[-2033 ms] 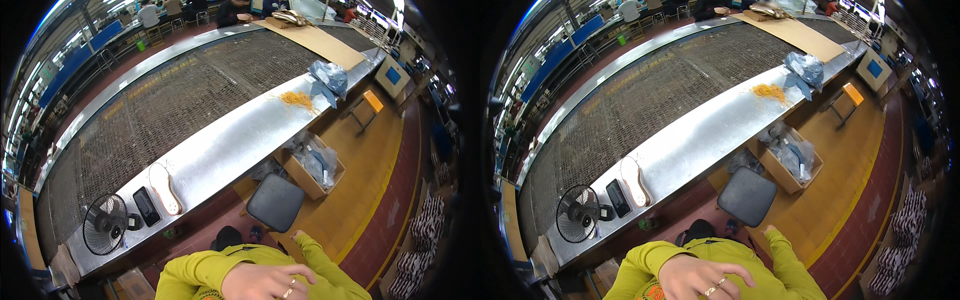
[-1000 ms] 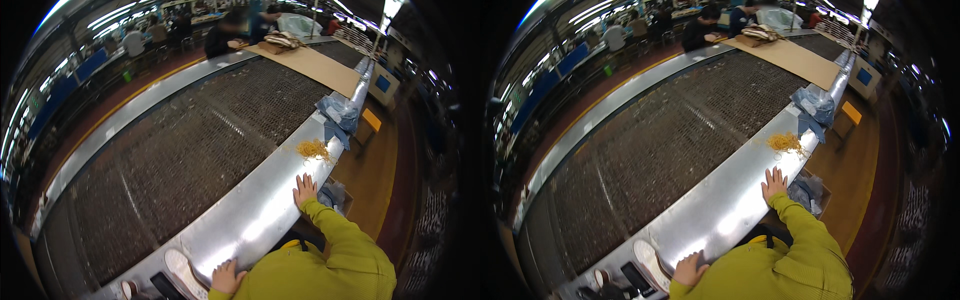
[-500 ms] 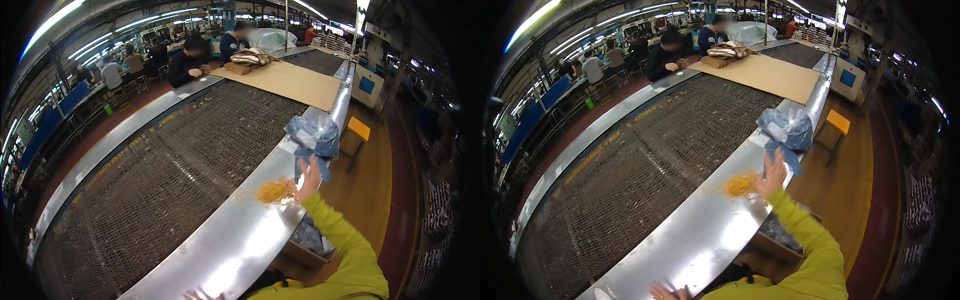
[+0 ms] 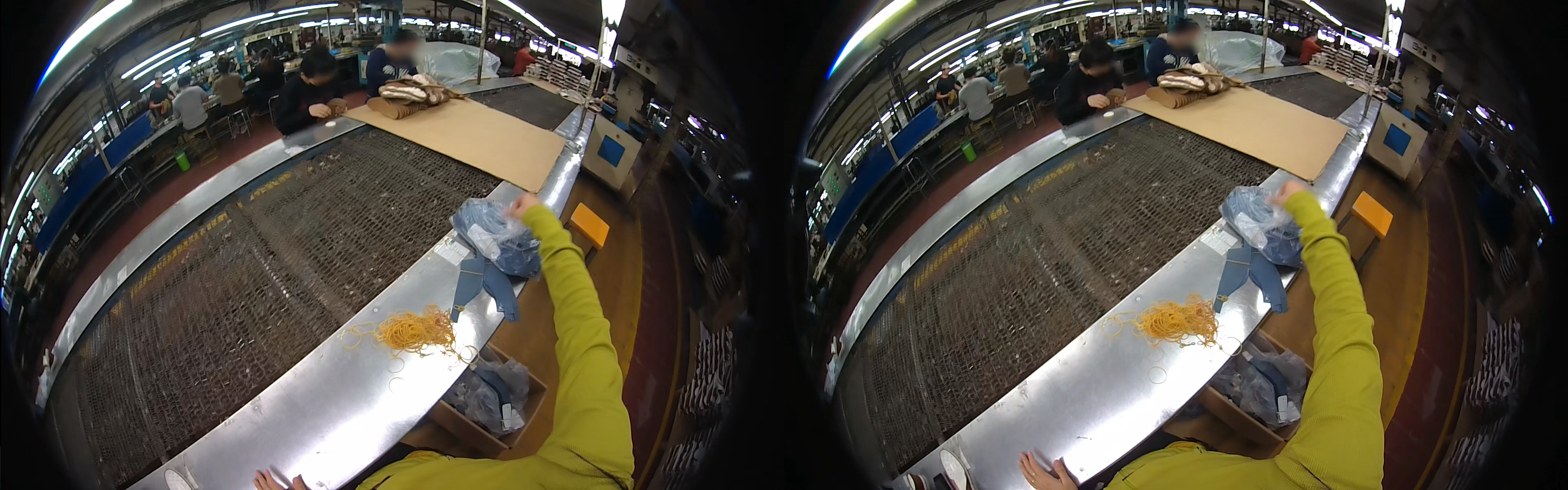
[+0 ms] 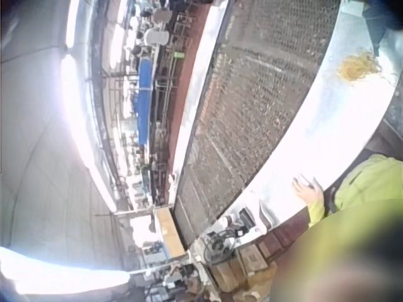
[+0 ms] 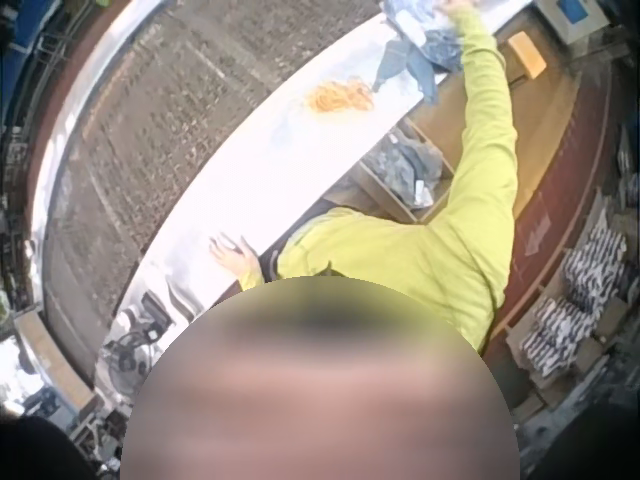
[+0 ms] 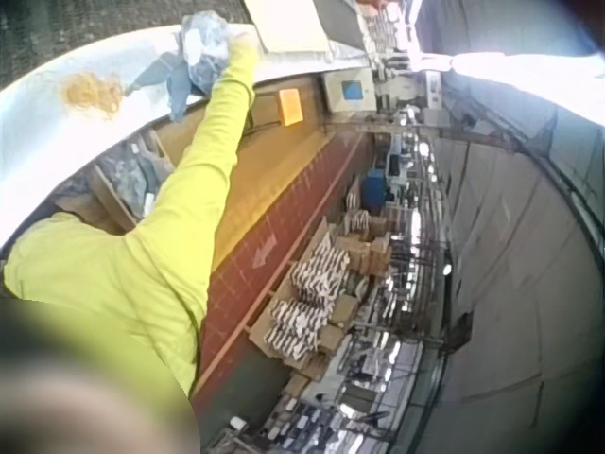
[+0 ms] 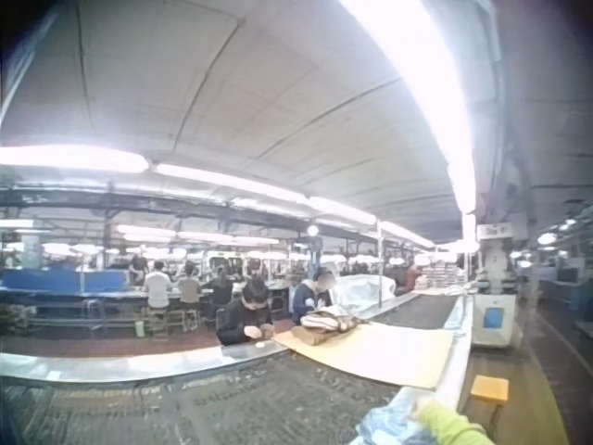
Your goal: The person unpacks blue fabric pieces from a plastic bag, lays them on a metal table, and folds each piece in half. The person then picks up a white paper label and folds it. The folded fabric pieces remain stacked on the table.
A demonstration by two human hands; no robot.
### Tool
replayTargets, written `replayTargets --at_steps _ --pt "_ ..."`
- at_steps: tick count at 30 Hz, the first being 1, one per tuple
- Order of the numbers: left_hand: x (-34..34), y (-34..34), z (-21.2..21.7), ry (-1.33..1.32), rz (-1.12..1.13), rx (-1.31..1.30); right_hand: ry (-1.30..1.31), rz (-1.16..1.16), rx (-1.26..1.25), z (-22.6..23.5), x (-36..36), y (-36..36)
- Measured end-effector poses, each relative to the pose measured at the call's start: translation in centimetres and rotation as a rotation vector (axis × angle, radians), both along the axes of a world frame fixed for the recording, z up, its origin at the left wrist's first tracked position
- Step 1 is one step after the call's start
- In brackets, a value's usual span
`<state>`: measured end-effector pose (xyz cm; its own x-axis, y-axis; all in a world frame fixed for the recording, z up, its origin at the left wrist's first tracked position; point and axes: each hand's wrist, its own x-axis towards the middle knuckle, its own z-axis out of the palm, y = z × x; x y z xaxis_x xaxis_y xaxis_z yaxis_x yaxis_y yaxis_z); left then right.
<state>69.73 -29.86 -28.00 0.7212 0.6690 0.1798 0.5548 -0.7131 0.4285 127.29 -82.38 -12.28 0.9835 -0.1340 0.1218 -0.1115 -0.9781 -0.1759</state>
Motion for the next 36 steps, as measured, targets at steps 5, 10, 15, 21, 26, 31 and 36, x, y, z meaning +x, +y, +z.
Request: replayTargets --at_steps 5,10,15,21,26,31,36 --pt "-0.5 -0.1 0.8 -0.075 -0.035 0.045 0.105 -0.142 -0.456 -0.7 -4.8 6.0" --pt "-1.6 0.2 -0.4 -0.098 -0.109 0.103 -0.369 -0.196 -0.106 3.1 -3.9 4.8" --pt "-2.1 0.8 -1.0 -0.108 -0.199 0.171 -0.745 0.081 0.082 8.6 -7.9 7.5" --pt "-1.9 0.8 -0.7 -0.090 -0.202 0.184 -0.537 0.297 0.136 14.4 -15.9 12.8" --pt "0.7 0.5 2.0 -0.322 -0.304 0.013 -0.453 0.851 0.104 13.3 -21.9 19.5" --pt "5.2 -1.5 9.6 -0.654 -0.469 -0.083 -0.314 1.136 0.338 10.2 -26.0 26.8" --pt "11.2 -4.3 14.7 -0.786 -0.655 -0.197 0.019 1.290 0.454 3.8 -29.9 31.6"
